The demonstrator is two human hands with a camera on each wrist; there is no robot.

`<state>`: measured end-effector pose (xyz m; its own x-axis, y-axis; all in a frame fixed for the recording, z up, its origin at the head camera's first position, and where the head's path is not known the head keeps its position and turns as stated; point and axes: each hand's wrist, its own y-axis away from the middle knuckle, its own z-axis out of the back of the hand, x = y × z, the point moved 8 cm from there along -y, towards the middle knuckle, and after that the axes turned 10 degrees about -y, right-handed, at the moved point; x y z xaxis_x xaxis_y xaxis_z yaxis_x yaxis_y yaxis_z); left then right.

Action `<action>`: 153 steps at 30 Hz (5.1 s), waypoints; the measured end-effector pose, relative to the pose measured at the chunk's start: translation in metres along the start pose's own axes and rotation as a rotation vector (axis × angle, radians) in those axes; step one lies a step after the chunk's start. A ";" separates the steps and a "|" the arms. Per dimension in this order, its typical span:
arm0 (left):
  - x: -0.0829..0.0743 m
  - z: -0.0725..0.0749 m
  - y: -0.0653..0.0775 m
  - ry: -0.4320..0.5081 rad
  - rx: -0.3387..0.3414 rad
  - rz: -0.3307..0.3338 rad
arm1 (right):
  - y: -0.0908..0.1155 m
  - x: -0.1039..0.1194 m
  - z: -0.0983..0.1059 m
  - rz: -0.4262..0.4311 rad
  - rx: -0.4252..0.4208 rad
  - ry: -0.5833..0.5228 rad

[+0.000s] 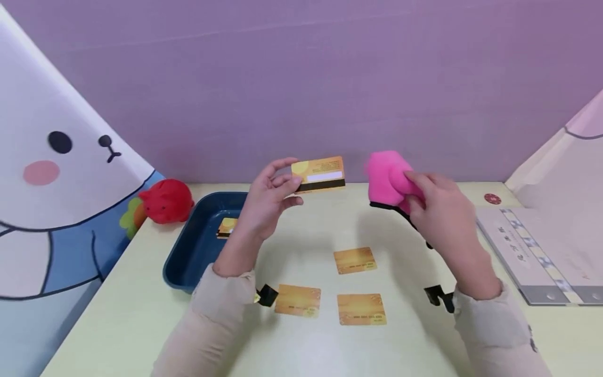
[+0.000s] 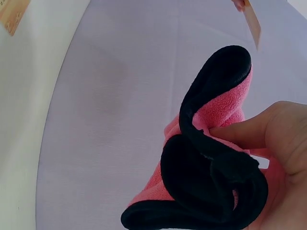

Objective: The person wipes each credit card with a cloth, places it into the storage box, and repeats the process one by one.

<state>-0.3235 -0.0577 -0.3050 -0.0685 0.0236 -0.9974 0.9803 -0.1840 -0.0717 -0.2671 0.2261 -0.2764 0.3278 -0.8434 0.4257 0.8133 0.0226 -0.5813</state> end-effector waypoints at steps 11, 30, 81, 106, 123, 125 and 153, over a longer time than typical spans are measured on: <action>-0.008 0.098 -0.019 -0.635 -0.005 0.185 | 0.003 -0.014 0.021 -0.028 -0.033 0.005; 0.079 0.144 -0.026 -0.847 0.144 0.543 | 0.007 -0.007 0.020 -0.010 -0.038 -0.030; 0.126 -0.118 0.000 -1.582 0.670 0.094 | 0.002 0.018 0.008 0.030 -0.045 -0.110; 0.114 -0.091 -0.001 -0.907 0.492 0.061 | -0.002 0.009 0.018 0.013 -0.070 -0.085; 0.045 -0.042 -0.016 -0.325 0.094 -0.026 | 0.003 0.012 0.037 0.022 -0.178 -0.144; 0.047 -0.040 -0.016 -0.322 0.083 -0.008 | 0.003 0.011 0.037 0.018 -0.178 -0.146; 0.052 -0.053 -0.007 -0.228 0.013 -0.012 | 0.019 0.082 -0.017 0.494 -0.119 -0.148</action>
<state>-0.3241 -0.0036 -0.3559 -0.1213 -0.1970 -0.9729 0.9769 -0.1976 -0.0818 -0.2327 0.1479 -0.2647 0.7294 -0.6627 0.1699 0.4877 0.3295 -0.8084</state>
